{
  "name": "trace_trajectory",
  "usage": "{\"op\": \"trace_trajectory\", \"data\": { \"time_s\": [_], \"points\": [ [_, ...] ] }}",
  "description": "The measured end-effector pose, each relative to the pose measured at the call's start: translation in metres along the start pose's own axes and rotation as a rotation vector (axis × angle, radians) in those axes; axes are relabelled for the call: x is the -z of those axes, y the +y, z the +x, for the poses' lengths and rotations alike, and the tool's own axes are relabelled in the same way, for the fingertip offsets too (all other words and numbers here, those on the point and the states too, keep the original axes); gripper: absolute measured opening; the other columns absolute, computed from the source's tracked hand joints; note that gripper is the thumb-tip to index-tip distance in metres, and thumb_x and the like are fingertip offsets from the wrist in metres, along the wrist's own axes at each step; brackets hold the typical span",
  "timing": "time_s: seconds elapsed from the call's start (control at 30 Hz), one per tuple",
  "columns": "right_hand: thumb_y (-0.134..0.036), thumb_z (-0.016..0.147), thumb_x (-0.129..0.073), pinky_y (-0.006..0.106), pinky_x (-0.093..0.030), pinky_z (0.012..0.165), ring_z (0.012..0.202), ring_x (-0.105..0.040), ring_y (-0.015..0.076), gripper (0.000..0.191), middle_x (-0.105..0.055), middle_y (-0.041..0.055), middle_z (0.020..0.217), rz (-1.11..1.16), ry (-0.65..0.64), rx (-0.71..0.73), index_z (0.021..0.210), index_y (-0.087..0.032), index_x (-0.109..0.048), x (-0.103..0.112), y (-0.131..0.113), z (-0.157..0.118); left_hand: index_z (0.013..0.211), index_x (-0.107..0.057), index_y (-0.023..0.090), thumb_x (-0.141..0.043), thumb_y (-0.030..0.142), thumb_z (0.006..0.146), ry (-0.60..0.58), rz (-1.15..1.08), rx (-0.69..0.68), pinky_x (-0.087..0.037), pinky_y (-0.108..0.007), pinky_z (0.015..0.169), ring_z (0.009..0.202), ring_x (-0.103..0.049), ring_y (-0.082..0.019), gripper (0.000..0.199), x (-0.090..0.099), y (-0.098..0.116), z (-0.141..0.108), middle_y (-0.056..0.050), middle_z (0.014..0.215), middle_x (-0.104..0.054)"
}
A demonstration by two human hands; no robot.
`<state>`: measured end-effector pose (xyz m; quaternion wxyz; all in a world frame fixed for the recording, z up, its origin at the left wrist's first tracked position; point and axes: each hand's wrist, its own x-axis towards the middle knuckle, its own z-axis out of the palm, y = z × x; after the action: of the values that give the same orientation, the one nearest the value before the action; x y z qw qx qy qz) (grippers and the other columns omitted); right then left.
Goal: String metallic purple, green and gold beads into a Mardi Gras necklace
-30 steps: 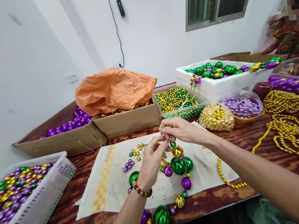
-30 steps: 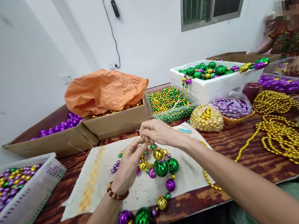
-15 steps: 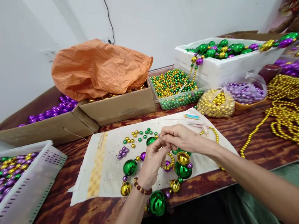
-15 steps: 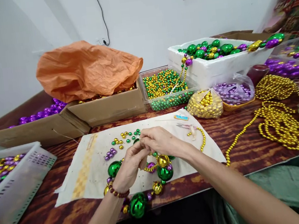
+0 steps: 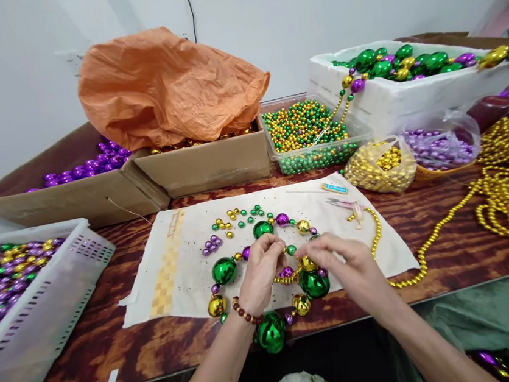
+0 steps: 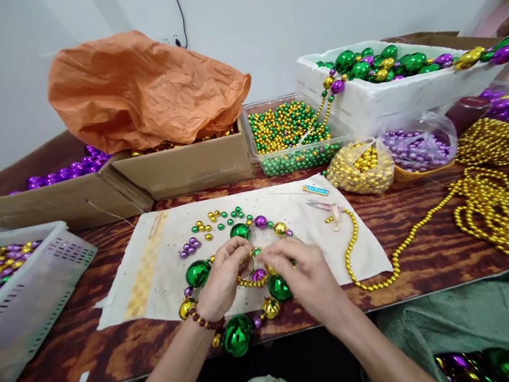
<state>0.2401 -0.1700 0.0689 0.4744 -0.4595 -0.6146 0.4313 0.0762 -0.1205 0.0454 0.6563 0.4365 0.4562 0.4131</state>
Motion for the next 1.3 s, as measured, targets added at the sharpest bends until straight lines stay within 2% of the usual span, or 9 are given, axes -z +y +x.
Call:
{"op": "trace_trajectory", "data": {
  "time_s": [0.13, 0.33, 0.6, 0.7, 0.87, 1.0, 1.07, 1.2, 1.3],
  "points": [
    [-0.022, 0.097, -0.043, 0.028, -0.050, 0.081, 0.099, -0.065, 0.0194, 0.024, -0.068, 0.0069, 0.115, -0.325, -0.181, 0.104, 0.097, -0.022, -0.067, -0.026, 0.015, -0.035, 0.073, -0.052, 0.016, -0.061, 0.026, 0.081, -0.035, -0.026, 0.093, -0.021, -0.018, 0.043, 0.043, -0.035, -0.005, 0.015, -0.001, 0.009, -0.003, 0.004, 0.049, -0.049],
    [-0.018, 0.096, -0.038, 0.024, -0.048, 0.058, 0.082, -0.070, 0.0170, 0.025, -0.052, 0.0064, 0.140, -0.848, -0.184, 0.010, 0.096, -0.020, -0.063, -0.047, 0.043, -0.045, 0.077, -0.056, 0.014, -0.064, 0.023, 0.082, -0.230, -0.145, 0.257, -0.022, -0.020, 0.045, 0.044, -0.036, -0.004, 0.012, 0.009, 0.019, -0.011, 0.003, 0.052, -0.050],
    [-0.016, 0.096, -0.042, 0.025, -0.032, 0.048, 0.077, -0.067, 0.0141, 0.021, -0.065, 0.0010, 0.119, -1.004, -0.086, 0.005, 0.099, -0.024, -0.061, -0.057, 0.054, -0.044, 0.085, -0.061, 0.012, -0.068, 0.020, 0.079, -0.364, -0.205, 0.468, -0.026, -0.018, 0.047, 0.052, -0.045, -0.005, 0.012, 0.021, 0.019, -0.020, -0.001, 0.066, -0.054],
    [-0.016, 0.095, -0.045, 0.025, -0.032, 0.049, 0.078, -0.066, 0.0144, 0.020, -0.066, 0.0014, 0.113, -1.008, -0.075, 0.013, 0.104, -0.025, -0.060, -0.060, 0.058, -0.041, 0.083, -0.062, 0.012, -0.068, 0.021, 0.079, -0.341, -0.143, 0.394, -0.025, -0.018, 0.046, 0.054, -0.047, -0.006, 0.012, 0.020, 0.015, -0.022, -0.002, 0.070, -0.056],
    [-0.016, 0.095, -0.044, 0.025, -0.034, 0.051, 0.078, -0.065, 0.0158, 0.020, -0.068, 0.0032, 0.105, -1.026, -0.123, 0.006, 0.097, -0.022, -0.062, -0.061, 0.058, -0.038, 0.078, -0.059, 0.014, -0.067, 0.023, 0.081, -0.135, -0.063, 0.196, -0.027, -0.017, 0.046, 0.052, -0.044, -0.005, 0.012, 0.012, 0.008, -0.026, 0.001, 0.066, -0.054],
    [-0.024, 0.095, -0.048, 0.025, -0.043, 0.064, 0.089, -0.065, 0.0180, 0.019, -0.062, 0.0044, 0.125, -0.900, -0.179, 0.042, 0.108, -0.023, -0.062, -0.046, 0.040, -0.047, 0.080, -0.056, 0.016, -0.064, 0.026, 0.084, -0.062, -0.050, 0.092, -0.033, -0.017, 0.053, 0.057, -0.045, -0.006, 0.014, 0.009, 0.005, -0.030, 0.002, 0.064, -0.053],
    [-0.027, 0.097, -0.047, 0.025, -0.043, 0.069, 0.085, -0.065, 0.0160, 0.018, -0.067, 0.0028, 0.112, -0.763, -0.166, 0.068, 0.103, -0.024, -0.064, -0.031, 0.024, -0.049, 0.083, -0.056, 0.017, -0.062, 0.029, 0.086, -0.051, -0.001, 0.041, -0.036, -0.017, 0.057, 0.060, -0.047, -0.007, 0.014, 0.009, 0.004, -0.032, 0.002, 0.068, -0.055],
    [-0.033, 0.098, -0.044, 0.026, -0.039, 0.069, 0.074, -0.061, 0.0150, 0.026, -0.068, 0.0024, 0.083, -0.698, 0.078, 0.059, 0.088, -0.021, -0.065, -0.005, -0.003, -0.032, 0.084, -0.055, 0.018, -0.060, 0.031, 0.087, -0.087, 0.118, -0.043, -0.041, -0.020, 0.063, 0.067, -0.049, -0.009, 0.015, 0.009, 0.002, -0.037, 0.000, 0.080, -0.057],
    [-0.036, 0.098, -0.046, 0.029, -0.037, 0.074, 0.080, -0.061, 0.0178, 0.029, -0.069, 0.0028, 0.082, -0.735, 0.024, 0.029, 0.083, -0.021, -0.067, -0.004, -0.004, -0.009, 0.084, -0.055, 0.018, -0.059, 0.031, 0.088, -0.106, 0.202, -0.101, -0.042, -0.022, 0.066, 0.072, -0.049, -0.011, 0.014, 0.008, 0.000, -0.040, 0.000, 0.081, -0.056]
  ]
}}
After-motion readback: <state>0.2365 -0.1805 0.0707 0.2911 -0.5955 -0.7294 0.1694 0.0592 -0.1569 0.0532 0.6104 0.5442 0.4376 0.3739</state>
